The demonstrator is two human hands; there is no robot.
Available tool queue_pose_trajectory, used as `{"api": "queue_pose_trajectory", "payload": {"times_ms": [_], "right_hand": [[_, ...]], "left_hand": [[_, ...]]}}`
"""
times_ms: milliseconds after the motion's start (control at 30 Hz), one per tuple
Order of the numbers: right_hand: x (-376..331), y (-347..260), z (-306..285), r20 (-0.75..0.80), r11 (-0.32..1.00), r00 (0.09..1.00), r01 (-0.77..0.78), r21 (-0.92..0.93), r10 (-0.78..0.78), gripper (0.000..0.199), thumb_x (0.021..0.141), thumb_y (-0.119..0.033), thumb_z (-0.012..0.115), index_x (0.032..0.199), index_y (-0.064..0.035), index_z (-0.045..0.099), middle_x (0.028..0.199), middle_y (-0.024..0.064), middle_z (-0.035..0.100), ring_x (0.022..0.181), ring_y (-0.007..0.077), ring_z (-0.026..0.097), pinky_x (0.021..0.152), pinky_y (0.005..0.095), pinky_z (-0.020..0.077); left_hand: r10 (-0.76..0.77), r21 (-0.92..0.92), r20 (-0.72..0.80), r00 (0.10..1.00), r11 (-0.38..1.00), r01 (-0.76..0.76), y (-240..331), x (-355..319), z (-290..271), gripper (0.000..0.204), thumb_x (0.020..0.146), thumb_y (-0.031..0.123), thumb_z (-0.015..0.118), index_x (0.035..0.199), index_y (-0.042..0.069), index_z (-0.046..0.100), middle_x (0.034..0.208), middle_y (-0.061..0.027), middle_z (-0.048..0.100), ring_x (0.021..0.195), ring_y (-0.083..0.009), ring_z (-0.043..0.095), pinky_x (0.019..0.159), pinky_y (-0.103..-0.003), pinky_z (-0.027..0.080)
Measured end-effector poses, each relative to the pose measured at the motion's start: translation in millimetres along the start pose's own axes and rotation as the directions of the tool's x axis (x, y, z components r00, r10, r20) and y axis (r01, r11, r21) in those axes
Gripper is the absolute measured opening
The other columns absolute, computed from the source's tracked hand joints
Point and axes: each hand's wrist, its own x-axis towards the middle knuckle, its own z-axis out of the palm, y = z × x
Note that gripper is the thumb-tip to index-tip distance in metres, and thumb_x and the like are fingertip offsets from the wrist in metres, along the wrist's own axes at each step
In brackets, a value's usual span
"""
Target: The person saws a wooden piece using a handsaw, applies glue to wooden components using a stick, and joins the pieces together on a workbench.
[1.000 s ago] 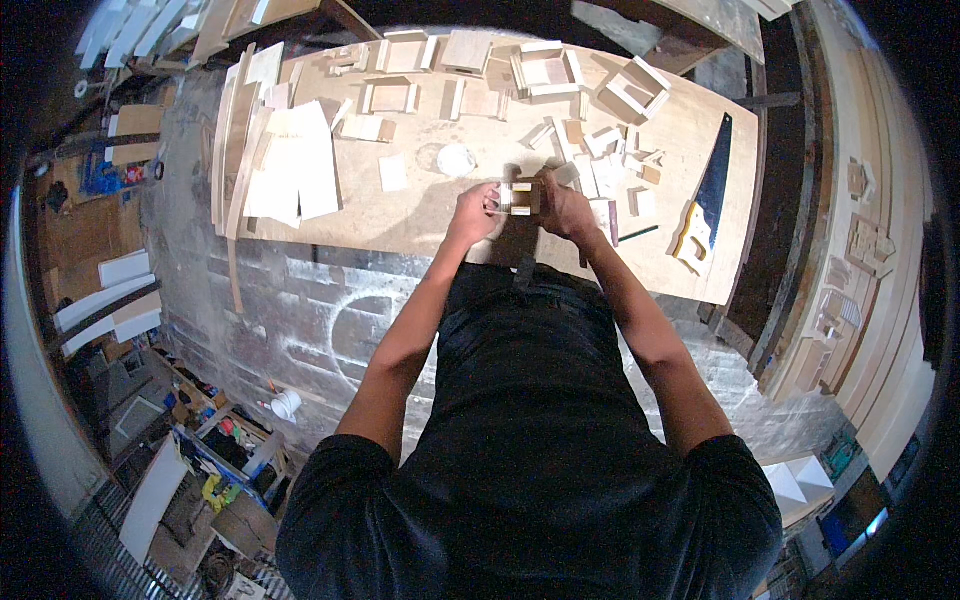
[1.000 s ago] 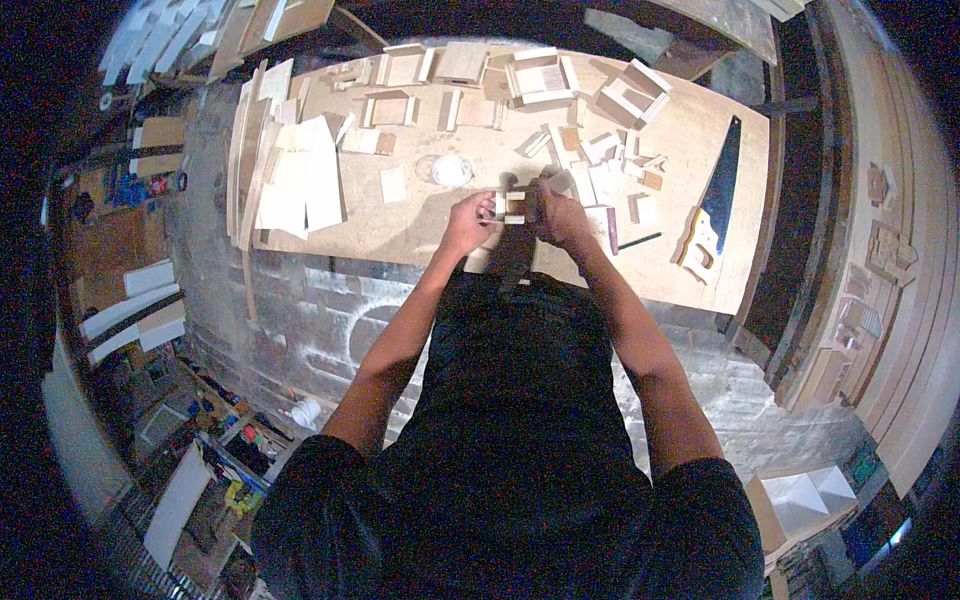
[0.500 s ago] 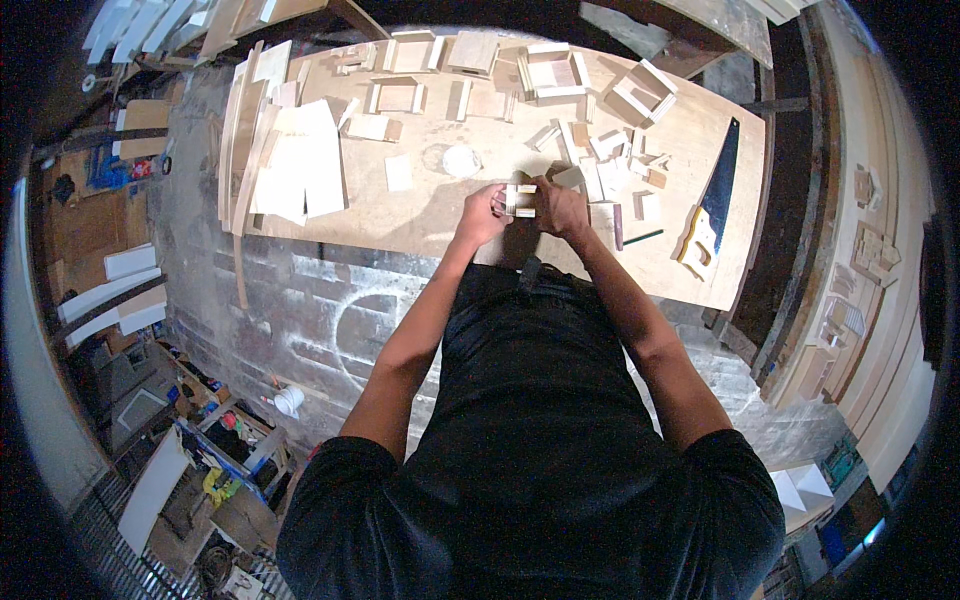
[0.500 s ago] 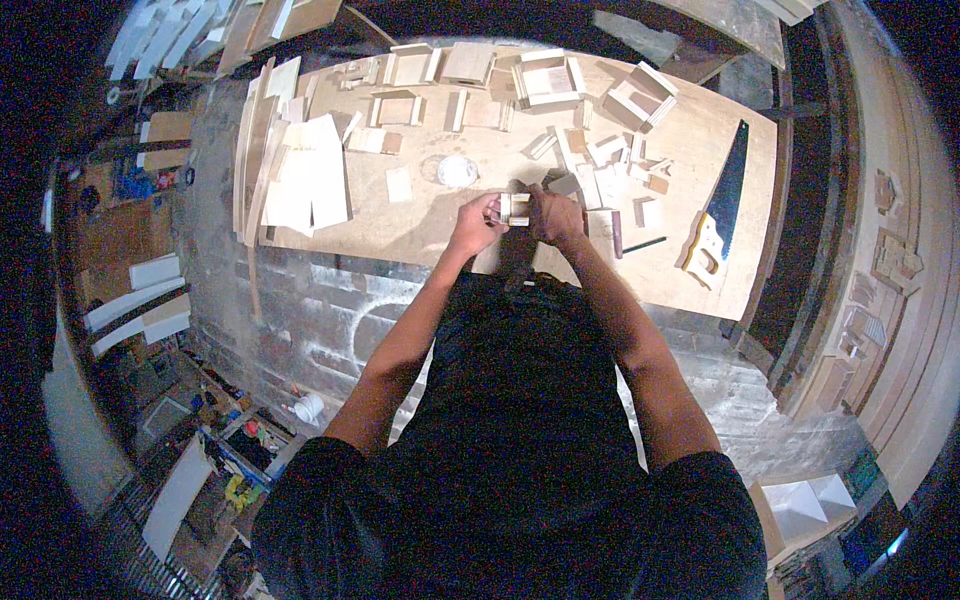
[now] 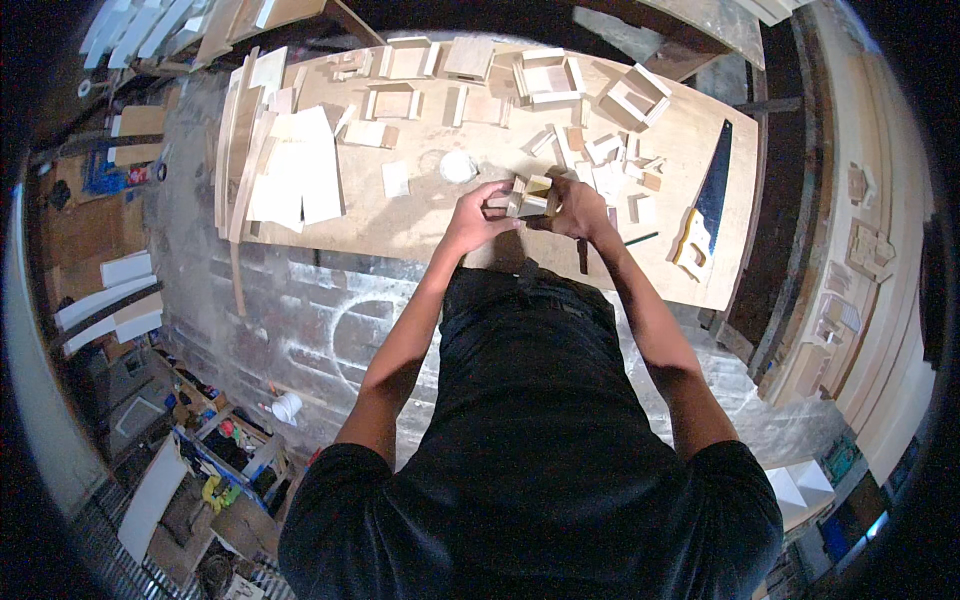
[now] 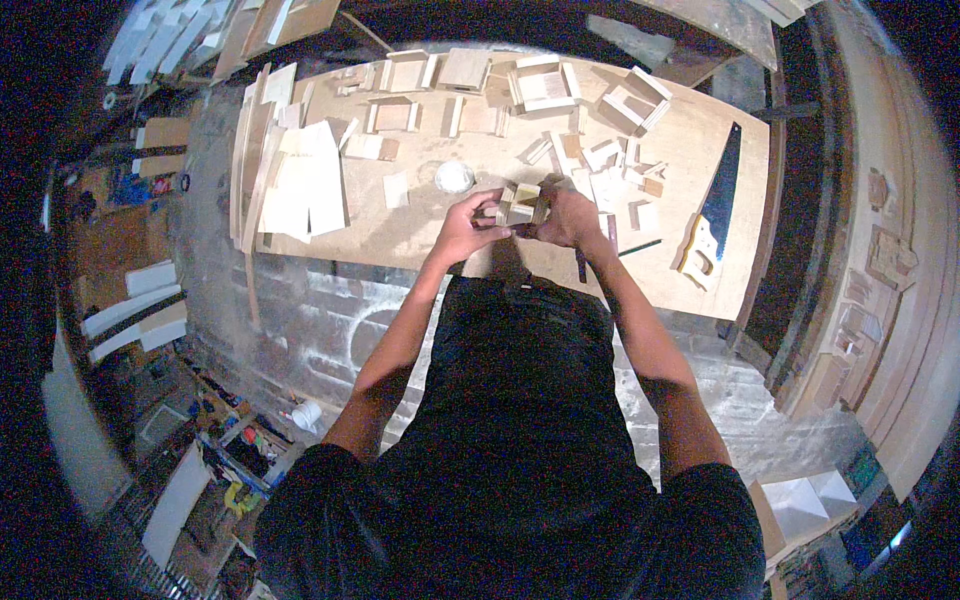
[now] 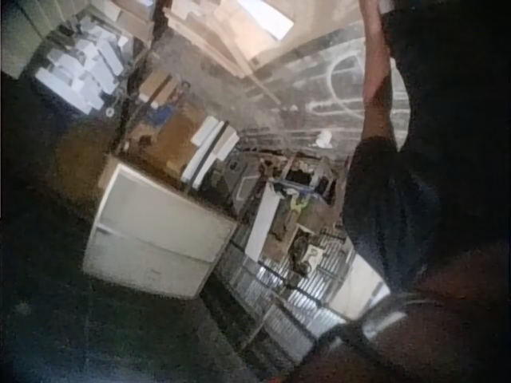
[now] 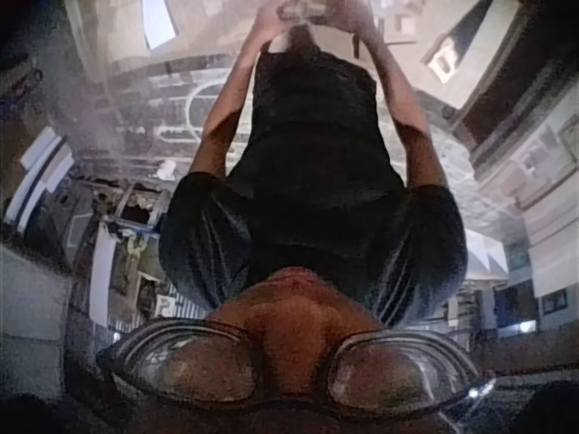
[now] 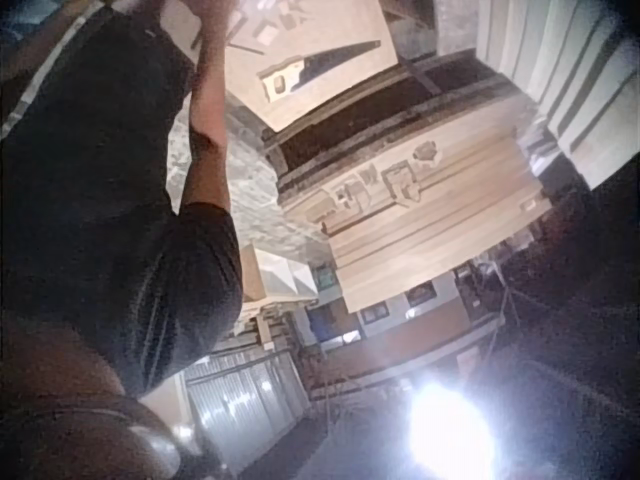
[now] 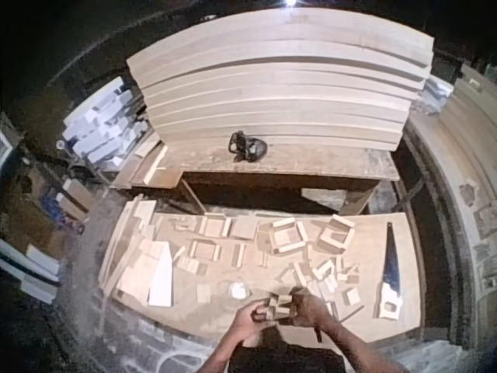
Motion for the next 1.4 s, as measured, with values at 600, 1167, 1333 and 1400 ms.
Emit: {"api": "queue_pose_trajectory", "payload": {"times_ms": [600, 1167, 1333, 1400], "right_hand": [[-78, -97, -127, -0.060, 0.901, 0.997, 0.078, 0.426, -0.057, 0.058, 0.059, -0.027, 0.090, 0.110, -0.0044, 0.071, 0.099, 0.0139, 0.074, 0.092, 0.0227, 0.070, 0.088, 0.0357, 0.0518], [-112, -147, -147, -0.241, 0.820, 0.967, 0.208, 0.533, -0.089, 0.052, 0.055, -0.025, 0.087, 0.101, -0.0029, 0.074, 0.092, 0.0116, 0.074, 0.086, 0.0193, 0.068, 0.087, 0.0330, 0.0495], [-117, -159, -146, -0.266, 0.835, 0.960, 0.214, 0.508, -0.084, 0.050, 0.055, -0.025, 0.087, 0.098, -0.0023, 0.074, 0.091, 0.0107, 0.073, 0.084, 0.0191, 0.067, 0.085, 0.0329, 0.0498], [-118, -162, -145, -0.286, 0.834, 0.953, 0.234, 0.500, -0.096, 0.049, 0.056, -0.024, 0.087, 0.096, -0.0022, 0.073, 0.091, 0.0105, 0.073, 0.083, 0.0189, 0.067, 0.084, 0.0325, 0.0501]], "left_hand": [[0.251, -0.419, 0.129, 0.959, 0.890, -0.177, 121, -13, -8, 0.060, 0.078, 0.008, 0.083, 0.132, -0.002, 0.057, 0.123, -0.0130, 0.065, 0.115, -0.0209, 0.061, 0.100, -0.037, 0.051], [0.468, -0.441, 0.053, 0.882, 0.803, -0.400, 166, -38, -8, 0.064, 0.076, 0.013, 0.085, 0.131, -0.003, 0.057, 0.123, -0.0118, 0.062, 0.115, -0.0200, 0.060, 0.099, -0.035, 0.053], [0.507, -0.433, 0.065, 0.859, 0.790, -0.434, 169, -40, -15, 0.063, 0.076, 0.010, 0.084, 0.131, -0.003, 0.057, 0.123, -0.0118, 0.062, 0.116, -0.0207, 0.060, 0.099, -0.035, 0.053], [0.525, -0.435, 0.071, 0.848, 0.782, -0.447, 172, -41, -19, 0.063, 0.076, 0.009, 0.084, 0.132, -0.003, 0.056, 0.123, -0.0120, 0.061, 0.117, -0.0210, 0.060, 0.098, -0.035, 0.054]]}}
